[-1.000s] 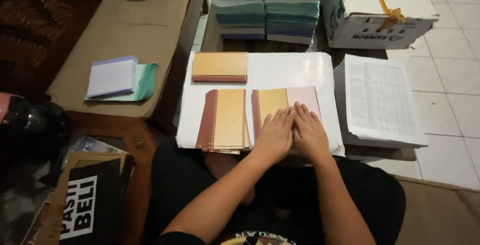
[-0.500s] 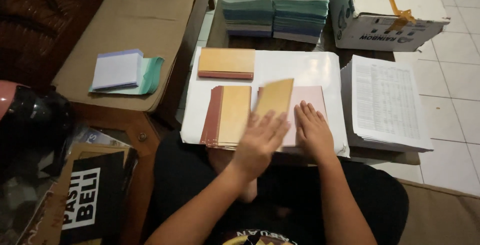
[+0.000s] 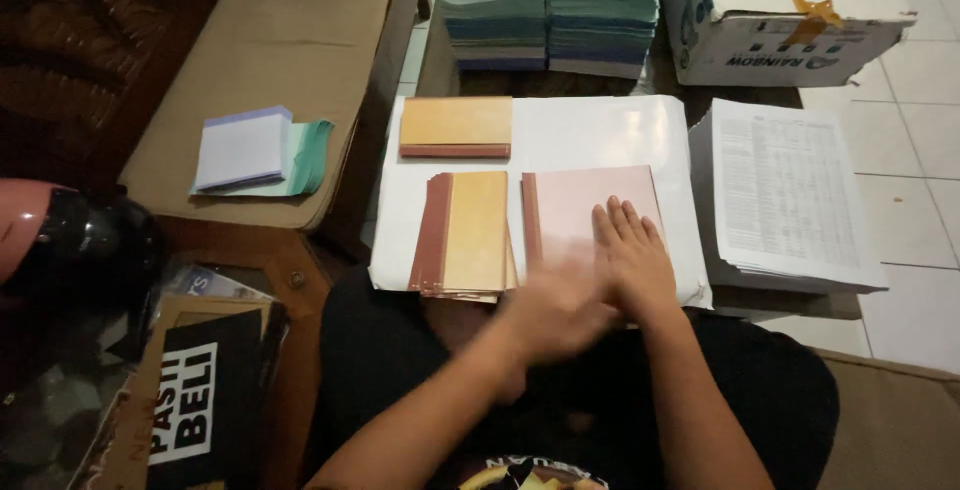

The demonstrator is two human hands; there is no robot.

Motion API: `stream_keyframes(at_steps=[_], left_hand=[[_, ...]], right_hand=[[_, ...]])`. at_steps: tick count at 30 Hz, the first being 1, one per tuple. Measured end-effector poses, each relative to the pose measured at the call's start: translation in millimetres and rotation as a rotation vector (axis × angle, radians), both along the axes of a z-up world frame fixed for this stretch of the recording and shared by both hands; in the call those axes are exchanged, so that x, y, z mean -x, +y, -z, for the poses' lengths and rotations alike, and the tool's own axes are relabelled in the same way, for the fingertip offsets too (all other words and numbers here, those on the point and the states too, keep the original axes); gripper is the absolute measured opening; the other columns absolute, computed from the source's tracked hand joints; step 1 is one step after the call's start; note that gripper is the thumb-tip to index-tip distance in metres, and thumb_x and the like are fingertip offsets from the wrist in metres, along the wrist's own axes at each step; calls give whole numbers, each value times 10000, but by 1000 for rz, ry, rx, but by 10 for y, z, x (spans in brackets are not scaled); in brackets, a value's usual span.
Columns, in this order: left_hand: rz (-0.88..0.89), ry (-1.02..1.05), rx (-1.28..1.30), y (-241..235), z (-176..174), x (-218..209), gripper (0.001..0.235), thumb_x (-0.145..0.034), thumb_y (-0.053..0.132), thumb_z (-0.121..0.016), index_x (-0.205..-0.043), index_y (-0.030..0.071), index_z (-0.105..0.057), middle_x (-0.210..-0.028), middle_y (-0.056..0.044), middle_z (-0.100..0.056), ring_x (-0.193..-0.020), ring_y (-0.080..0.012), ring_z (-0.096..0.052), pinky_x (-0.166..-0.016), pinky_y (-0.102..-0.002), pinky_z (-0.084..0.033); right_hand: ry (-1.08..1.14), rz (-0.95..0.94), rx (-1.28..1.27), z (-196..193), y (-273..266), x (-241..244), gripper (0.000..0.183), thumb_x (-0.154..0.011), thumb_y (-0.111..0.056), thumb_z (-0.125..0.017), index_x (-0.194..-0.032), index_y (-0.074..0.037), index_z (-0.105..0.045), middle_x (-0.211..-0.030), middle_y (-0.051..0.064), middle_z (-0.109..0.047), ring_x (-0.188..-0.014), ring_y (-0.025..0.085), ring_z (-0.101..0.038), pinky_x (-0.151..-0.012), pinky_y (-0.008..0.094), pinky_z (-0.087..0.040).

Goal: Organizing and inspecting small stacks of colored paper by flipping through sheets and aligning them.

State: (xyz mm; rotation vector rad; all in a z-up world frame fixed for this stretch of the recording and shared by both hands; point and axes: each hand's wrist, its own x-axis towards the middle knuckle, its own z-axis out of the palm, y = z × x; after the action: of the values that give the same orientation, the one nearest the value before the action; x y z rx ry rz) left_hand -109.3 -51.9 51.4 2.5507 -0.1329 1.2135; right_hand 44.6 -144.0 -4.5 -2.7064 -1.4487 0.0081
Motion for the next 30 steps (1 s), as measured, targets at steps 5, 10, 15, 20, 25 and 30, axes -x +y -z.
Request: stream_keyframes(at_steps=[5, 10, 15, 20, 25, 30], left_hand=[[505, 389, -83, -1270, 505, -491, 428, -915, 459, -508, -935, 90, -724, -973, -125, -717, -940, -351, -687, -829, -521, -505], [834, 966, -167, -1899, 299, -726, 488, -892, 517, -397, -1237, 304, -670, -1215, 1, -807, -1125, -270, -767, -875, -491, -593], [552, 1057, -215, -1856, 219, -707, 714, -813, 626, -308, -1111, 210, -805, -1103, -24, -818, -1096, -287, -749, -880, -442, -573], [475, 1110, -256, -1682, 64, -599, 667, -892, 554, -305, -1027, 162, -828, -1017, -48, -815, -975, -287, -761, -794, -425, -544], [337, 1076, -458, -1099, -173, -611, 292, -950, 268, -549, -1000, 307, -834, -1051, 38, -812, -993, -192, -763, -891, -456, -469], [-136, 85, -132, -10, 315, -836, 257, -684, 226, -670, -859, 38, -655, -711, -109, -616, -621, -315, -576, -551, -476, -431]], right_hand=[[-15, -49, -127, 361, 14, -152, 647, -996, -294, -341, -1627, -182, -255, -1696, 76, -237, -1561, 244, -206, -1249, 435, -153], [46, -36, -162, 82, 26, -25, 588, -1048, -309, -260, -1619, -174, -286, -1684, 89, -267, -1563, 235, -209, -1262, 418, -120], [44, -17, -166, 202, 53, -78, 602, -1040, -341, -299, -1623, -194, -285, -1687, 89, -264, -1556, 250, -222, -1254, 447, -139], [58, 19, -147, 234, 125, -27, 606, -1038, -343, -280, -1616, -162, -284, -1687, 115, -249, -1558, 277, -209, -1243, 464, -149], [-56, -52, -294, 8, 15, 78, 577, -1034, -335, -368, -1587, -171, -390, -1647, 127, -372, -1527, 283, -326, -1233, 458, -215], [-34, 8, -40, -72, -26, 68, 623, -1003, -385, -412, -1609, -245, -368, -1723, 47, -247, -1593, 233, -183, -1269, 431, -119]])
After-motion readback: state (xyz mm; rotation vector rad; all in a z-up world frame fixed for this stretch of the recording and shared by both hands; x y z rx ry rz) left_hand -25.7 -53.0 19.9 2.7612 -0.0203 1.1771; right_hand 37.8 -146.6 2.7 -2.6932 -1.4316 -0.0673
